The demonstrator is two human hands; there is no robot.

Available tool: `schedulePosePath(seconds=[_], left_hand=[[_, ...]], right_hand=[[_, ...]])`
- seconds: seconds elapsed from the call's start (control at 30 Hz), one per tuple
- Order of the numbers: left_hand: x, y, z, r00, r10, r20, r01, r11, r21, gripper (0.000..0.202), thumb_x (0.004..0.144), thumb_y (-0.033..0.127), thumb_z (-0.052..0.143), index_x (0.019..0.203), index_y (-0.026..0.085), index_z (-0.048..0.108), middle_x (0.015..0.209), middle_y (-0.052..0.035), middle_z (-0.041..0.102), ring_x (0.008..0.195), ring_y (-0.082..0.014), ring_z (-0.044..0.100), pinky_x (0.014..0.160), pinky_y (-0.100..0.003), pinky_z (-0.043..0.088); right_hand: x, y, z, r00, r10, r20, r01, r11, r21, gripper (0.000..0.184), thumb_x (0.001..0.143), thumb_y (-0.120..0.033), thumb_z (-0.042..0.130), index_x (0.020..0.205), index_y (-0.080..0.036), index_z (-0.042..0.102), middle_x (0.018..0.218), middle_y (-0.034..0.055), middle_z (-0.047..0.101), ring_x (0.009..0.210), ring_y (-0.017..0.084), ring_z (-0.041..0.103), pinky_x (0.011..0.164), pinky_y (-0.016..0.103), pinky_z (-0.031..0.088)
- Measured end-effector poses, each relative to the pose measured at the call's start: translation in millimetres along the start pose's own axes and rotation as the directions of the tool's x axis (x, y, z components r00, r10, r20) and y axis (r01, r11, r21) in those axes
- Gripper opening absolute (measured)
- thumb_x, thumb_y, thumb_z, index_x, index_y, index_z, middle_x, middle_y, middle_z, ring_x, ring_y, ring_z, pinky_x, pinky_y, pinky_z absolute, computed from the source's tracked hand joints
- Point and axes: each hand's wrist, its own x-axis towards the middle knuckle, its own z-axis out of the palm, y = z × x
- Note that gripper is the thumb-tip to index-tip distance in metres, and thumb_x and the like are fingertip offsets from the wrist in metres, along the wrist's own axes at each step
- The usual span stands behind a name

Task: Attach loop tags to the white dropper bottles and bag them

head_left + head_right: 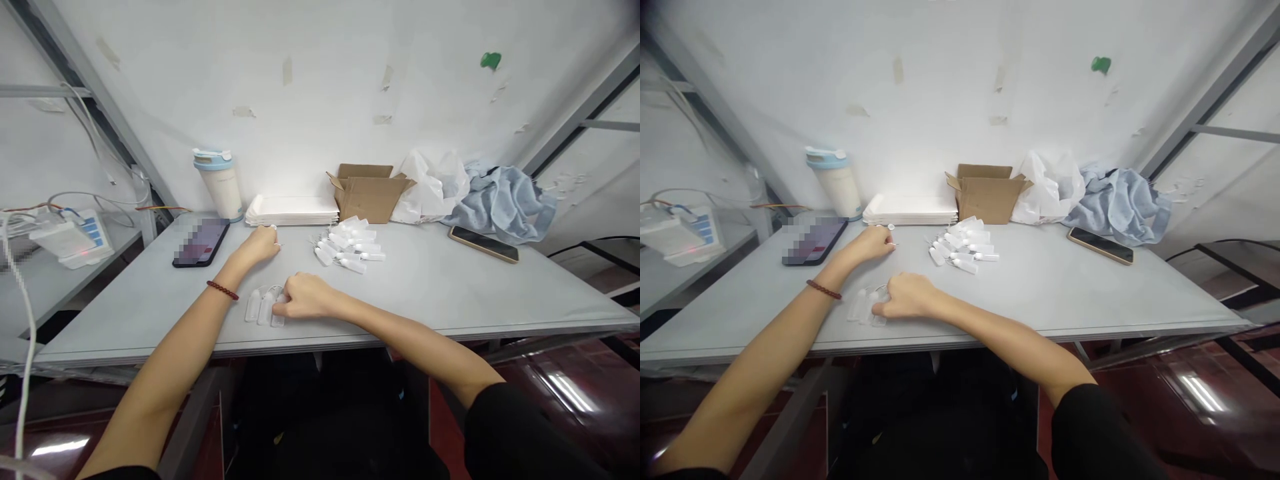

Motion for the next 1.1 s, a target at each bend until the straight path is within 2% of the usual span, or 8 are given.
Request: schedulePosePath(seconds=[0.1, 0.2, 0.3, 0.43, 0.57, 0.7, 0.9, 1.1], left_hand=[[0, 5, 1.0, 1.0, -0.002, 0.017, 0.0, 0.991, 0.134, 0.017, 0.062, 0.021, 0.066, 0.05, 0.021, 0.054, 0.058, -0.0078, 0.063, 0.066, -0.0261, 0.061, 0.063, -0.032, 0.042], [-2, 14, -0.9, 0.999, 0.026, -0.037, -0.024, 0.997, 0.068, 0.018, 0.063, 0.026, 0.069, 0.052, 0.021, 0.056, 0.057, -0.0052, 0.064, 0.062, -0.0233, 0.061, 0.059, -0.03, 0.042], [-6, 25, -6.9, 0.995, -0.055, -0.08, 0.039, 0.98, -0.193, 0.019, 0.066, 0.032, 0.071, 0.058, 0.019, 0.06, 0.054, -0.0022, 0.062, 0.055, -0.0192, 0.059, 0.055, -0.028, 0.043], [-11, 37, -18.3, 0.969, -0.19, -0.156, 0.07, 0.821, -0.567, 0.027, 0.066, 0.04, 0.074, 0.067, 0.016, 0.062, 0.061, -0.0018, 0.061, 0.057, -0.015, 0.057, 0.054, -0.026, 0.045], [-16, 43, -26.1, 0.983, -0.121, -0.138, -0.025, 0.653, -0.757, 0.033, 0.064, 0.044, 0.078, 0.073, 0.016, 0.063, 0.072, -0.0016, 0.06, 0.066, -0.0126, 0.054, 0.057, -0.024, 0.044], [-19, 47, -22.8, 1.0, -0.008, -0.026, -0.014, 0.633, -0.774, 0.036, 0.062, 0.047, 0.08, 0.07, 0.015, 0.065, 0.07, -0.0004, 0.058, 0.06, -0.0097, 0.047, 0.058, -0.025, 0.039], [-19, 55, -10.5, 0.998, -0.001, -0.062, -0.048, 0.622, -0.781, 0.04, 0.061, 0.05, 0.081, 0.073, 0.015, 0.067, 0.072, 0.0003, 0.058, 0.06, -0.009, 0.043, 0.061, -0.026, 0.037], [-23, 61, -12.3, 0.999, 0.032, 0.03, 0.002, 0.655, -0.755, 0.037, 0.064, 0.048, 0.079, 0.059, 0.016, 0.06, 0.061, 0.0013, 0.052, 0.061, -0.0115, 0.046, 0.062, -0.027, 0.037]], right_hand=[[0, 1, -1, 0.999, 0.031, 0.009, -0.031, 1.0, -0.003, 0.039, 0.077, -0.046, 0.055, 0.076, -0.012, 0.072, 0.07, 0.0129, 0.069, 0.064, 0.021, 0.061, 0.05, 0.028, 0.031], [2, 8, -2, 0.999, 0.05, -0.022, -0.049, 0.999, 0.006, 0.035, 0.076, -0.043, 0.056, 0.073, -0.012, 0.072, 0.066, 0.0113, 0.067, 0.061, 0.019, 0.059, 0.05, 0.028, 0.03], [7, 20, -6, 0.989, 0.083, -0.123, -0.079, 0.996, 0.036, 0.037, 0.078, -0.043, 0.056, 0.068, -0.011, 0.07, 0.061, 0.0096, 0.064, 0.058, 0.016, 0.054, 0.051, 0.028, 0.028], [15, 39, -15, 0.934, 0.159, -0.32, -0.127, 0.985, 0.121, 0.036, 0.08, -0.04, 0.054, 0.059, -0.013, 0.064, 0.055, 0.0058, 0.058, 0.054, 0.013, 0.048, 0.053, 0.027, 0.027], [22, 52, -19, 0.841, 0.226, -0.492, -0.143, 0.969, 0.201, 0.029, 0.08, -0.036, 0.055, 0.061, -0.015, 0.06, 0.059, 0.0035, 0.058, 0.057, 0.012, 0.047, 0.058, 0.026, 0.031], [26, 58, -18, 0.785, 0.256, -0.564, -0.124, 0.957, 0.262, 0.027, 0.081, -0.037, 0.058, 0.064, -0.017, 0.055, 0.061, 0.0015, 0.057, 0.059, 0.012, 0.047, 0.058, 0.025, 0.032], [27, 60, -14, 0.751, 0.239, -0.616, -0.087, 0.96, 0.266, 0.027, 0.084, -0.036, 0.06, 0.067, -0.019, 0.049, 0.063, 0.0005, 0.057, 0.059, 0.013, 0.049, 0.059, 0.025, 0.034], [30, 61, -12, 0.736, 0.21, -0.644, -0.091, 0.973, 0.212, 0.026, 0.085, -0.033, 0.061, 0.068, -0.02, 0.046, 0.064, 0.0015, 0.058, 0.06, 0.014, 0.051, 0.058, 0.026, 0.034]])
